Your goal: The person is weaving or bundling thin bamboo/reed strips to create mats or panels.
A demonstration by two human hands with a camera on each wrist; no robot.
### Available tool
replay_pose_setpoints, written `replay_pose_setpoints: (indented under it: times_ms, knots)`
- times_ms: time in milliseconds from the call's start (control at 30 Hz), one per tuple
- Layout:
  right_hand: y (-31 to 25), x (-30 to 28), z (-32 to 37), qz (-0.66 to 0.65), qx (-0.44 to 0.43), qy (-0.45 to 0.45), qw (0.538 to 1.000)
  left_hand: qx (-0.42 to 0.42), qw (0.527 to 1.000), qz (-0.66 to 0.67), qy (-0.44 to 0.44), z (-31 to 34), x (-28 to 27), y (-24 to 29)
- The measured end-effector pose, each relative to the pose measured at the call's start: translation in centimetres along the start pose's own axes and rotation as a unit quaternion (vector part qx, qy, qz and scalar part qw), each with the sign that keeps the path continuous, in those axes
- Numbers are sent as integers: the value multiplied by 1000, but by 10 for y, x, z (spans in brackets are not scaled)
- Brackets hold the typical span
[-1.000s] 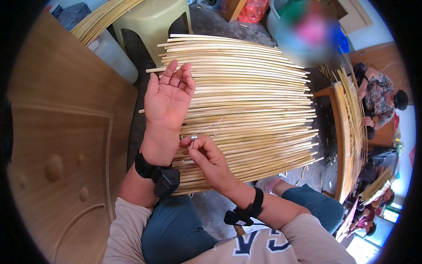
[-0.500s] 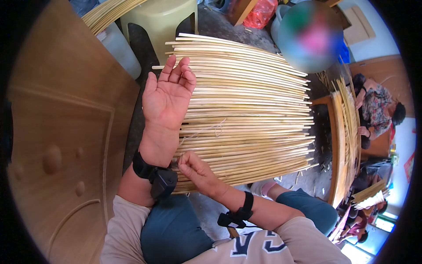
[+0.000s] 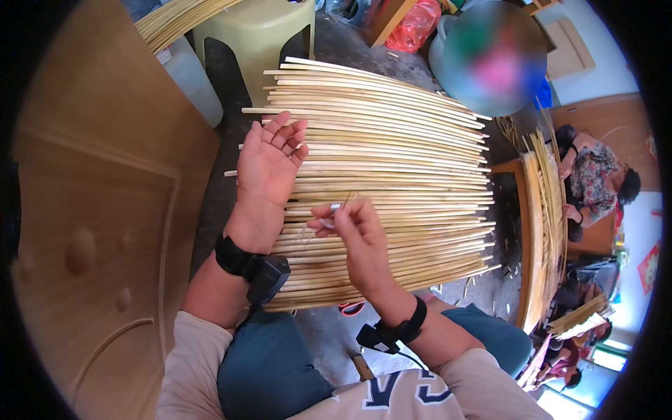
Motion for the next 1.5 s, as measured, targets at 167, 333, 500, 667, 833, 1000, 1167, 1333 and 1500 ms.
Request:
replay_pose_setpoints:
  times_ms: [167,333,500,667,833,1000,1167,1333,1500]
  knots:
    - [-25,1,-22,-6,-27,20,999,-42,998,-49,-27,6,4,-18]
    - [-18,18,-29,-190,101,-68,974,-57,993,-46,-89,0,3,-29]
    - [-6,34,-23,-309,183,-87,929,-72,997,-36,-10,-6,1,-33]
    - [7,35,-20,-354,209,-79,908,-74,997,-30,-22,-8,4,-33]
    - [12,35,-19,-355,209,-82,908,-69,997,-29,-23,-8,-3,-34]
    - [1,23,-21,-330,178,-76,924,-51,995,2,-80,-7,0,-31]
    - [-34,-25,-34,-71,69,74,992,-12,997,-48,-51,-2,4,-21]
    - [-127,-71,-29,83,-322,202,921,58,939,-322,-102,9,14,-5]
    - [-176,-101,-13,14,-411,254,875,284,603,-731,-147,19,32,-10]
Point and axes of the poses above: each hand's wrist, its own z-axis away from the middle knuckle, its own x-axis out of the palm, y = z × x, the point moved 4 cm from there along -z, towards the middle knuckle, and after that the axes turned 15 degrees about -z, right-handed, at the moved point
